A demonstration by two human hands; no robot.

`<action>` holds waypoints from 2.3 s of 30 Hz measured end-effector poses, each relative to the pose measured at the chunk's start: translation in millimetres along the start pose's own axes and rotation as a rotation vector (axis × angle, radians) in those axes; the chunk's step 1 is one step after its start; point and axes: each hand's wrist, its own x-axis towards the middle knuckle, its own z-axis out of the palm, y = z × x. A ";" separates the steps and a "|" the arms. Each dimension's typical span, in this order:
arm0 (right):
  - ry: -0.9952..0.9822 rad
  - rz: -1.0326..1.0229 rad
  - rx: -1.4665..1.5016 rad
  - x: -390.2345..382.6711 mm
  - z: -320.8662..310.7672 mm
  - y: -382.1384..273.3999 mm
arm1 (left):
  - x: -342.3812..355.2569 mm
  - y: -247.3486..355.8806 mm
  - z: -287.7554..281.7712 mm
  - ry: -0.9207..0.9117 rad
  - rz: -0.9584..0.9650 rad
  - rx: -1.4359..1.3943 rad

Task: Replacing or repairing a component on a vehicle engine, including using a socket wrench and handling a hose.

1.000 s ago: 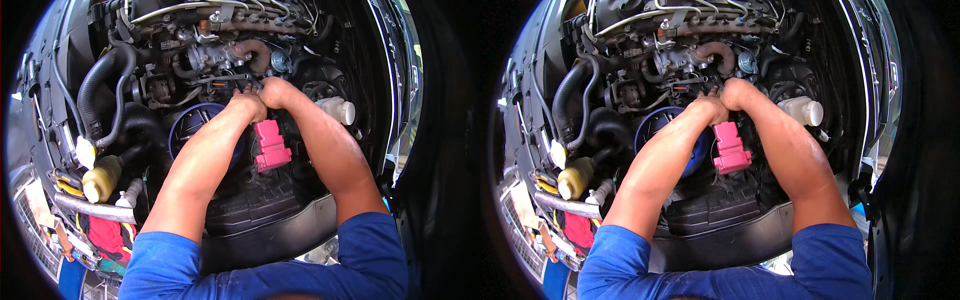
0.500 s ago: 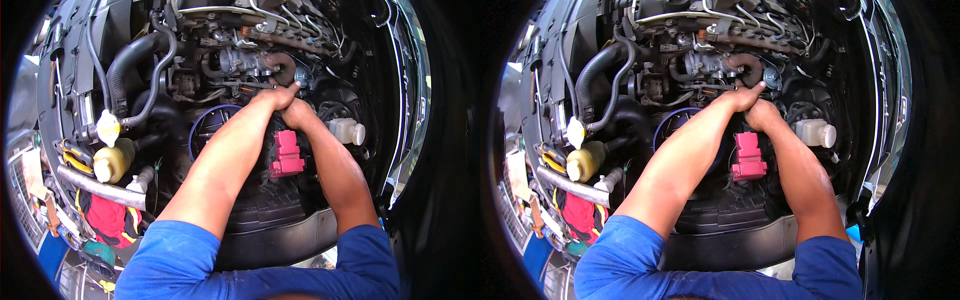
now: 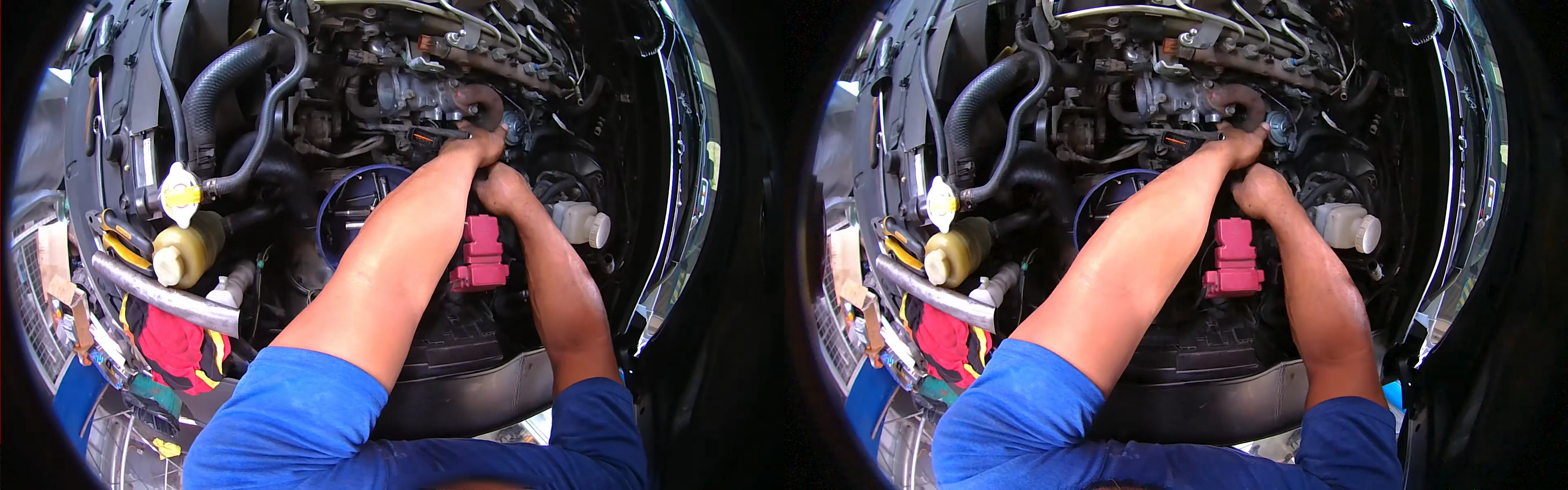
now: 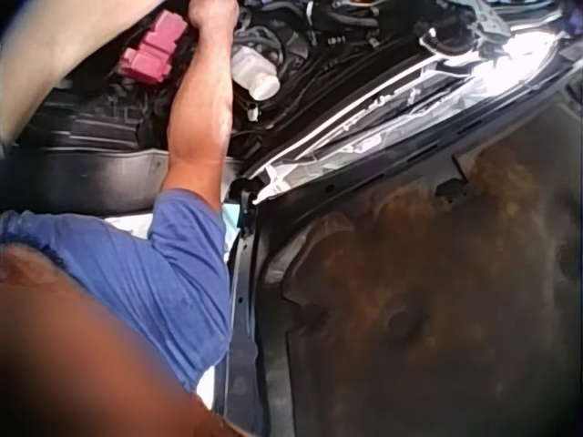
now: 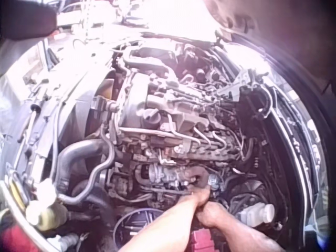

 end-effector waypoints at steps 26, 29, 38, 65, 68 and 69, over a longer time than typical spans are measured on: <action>-0.302 0.007 -0.379 -38.8 -75.6 -66.1 | 1.8 -12.3 -11.3 0.022 -0.040 -0.112; -0.177 -0.096 -0.416 -34.6 -87.5 -63.6 | 9.6 -21.6 -2.1 0.141 -0.017 -0.043; -0.126 -0.088 -0.334 -40.9 -84.9 -45.7 | 18.7 -25.4 0.5 0.108 -0.038 -0.130; -0.149 -0.126 -0.461 -28.4 -74.0 -51.5 | 12.5 -45.3 2.1 0.059 0.103 -0.215; 0.038 -0.096 -0.305 13.3 -116.3 -59.1 | 17.5 -47.5 2.2 0.048 0.093 -0.167; -0.036 -0.114 -0.335 21.7 -124.6 -55.6 | 21.0 -49.0 0.6 0.064 0.078 -0.112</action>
